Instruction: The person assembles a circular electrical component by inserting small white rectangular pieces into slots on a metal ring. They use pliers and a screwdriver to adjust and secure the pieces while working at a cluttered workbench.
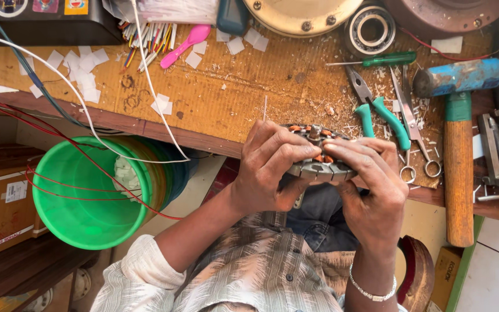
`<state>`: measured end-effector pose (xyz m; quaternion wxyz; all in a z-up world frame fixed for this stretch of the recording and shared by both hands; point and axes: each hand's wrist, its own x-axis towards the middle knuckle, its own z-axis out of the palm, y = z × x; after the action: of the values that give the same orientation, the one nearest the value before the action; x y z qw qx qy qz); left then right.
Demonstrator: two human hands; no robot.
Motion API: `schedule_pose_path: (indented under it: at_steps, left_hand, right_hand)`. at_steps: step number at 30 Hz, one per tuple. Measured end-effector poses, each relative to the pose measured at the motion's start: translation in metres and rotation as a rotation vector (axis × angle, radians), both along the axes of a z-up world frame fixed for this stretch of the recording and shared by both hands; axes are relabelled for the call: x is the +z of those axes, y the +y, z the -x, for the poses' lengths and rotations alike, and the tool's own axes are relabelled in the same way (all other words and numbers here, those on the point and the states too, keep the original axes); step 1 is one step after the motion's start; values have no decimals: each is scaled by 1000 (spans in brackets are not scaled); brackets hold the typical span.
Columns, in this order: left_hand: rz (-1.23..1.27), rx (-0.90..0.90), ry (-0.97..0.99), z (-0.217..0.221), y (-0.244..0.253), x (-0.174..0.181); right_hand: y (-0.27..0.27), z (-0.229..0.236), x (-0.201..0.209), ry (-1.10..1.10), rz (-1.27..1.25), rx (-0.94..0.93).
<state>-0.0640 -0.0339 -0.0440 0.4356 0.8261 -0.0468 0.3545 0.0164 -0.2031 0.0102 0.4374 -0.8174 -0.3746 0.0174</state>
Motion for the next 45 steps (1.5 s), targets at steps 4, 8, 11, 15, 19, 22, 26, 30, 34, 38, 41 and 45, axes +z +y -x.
schedule_pose_path:
  at_steps: [4,8,11,15,19,22,26,30,34,38,41,45]
  left_hand:
    - [12,-15,-22,1,-1,1]
    - [32,-25,-9,5,-4,-1]
    - [31,-41,46,8,-4,0]
    - [47,-36,91,8,-3,7]
    - [77,-14,124,3,-6,16]
    - [115,-15,198,-1,-6,20]
    - [119,-98,170,-11,9,24]
    - [140,-192,113,-9,16,11]
    - [112,-236,35,-6,20,-5]
    - [111,-242,-3,-5,15,-12]
    - [246,-188,49,-6,14,-12]
    - [231,-206,47,-8,17,-9]
  right_hand:
    - [2,3,3,22,4,-30]
    - [-1,6,0,53,10,-46]
    - [-3,8,-2,69,-4,-59]
    - [2,12,0,81,-25,-76]
    - [4,7,-1,54,-22,-88]
    - [2,1,-7,94,-82,-90]
    - [1,-7,-14,228,-214,-136]
    - [-7,-7,-25,232,-285,15]
    - [-18,-23,-34,427,-390,198]
    - [-21,-37,-36,498,-405,301]
    - [-17,-38,-32,279,-297,313]
    - [-7,-32,-28,263,-303,213]
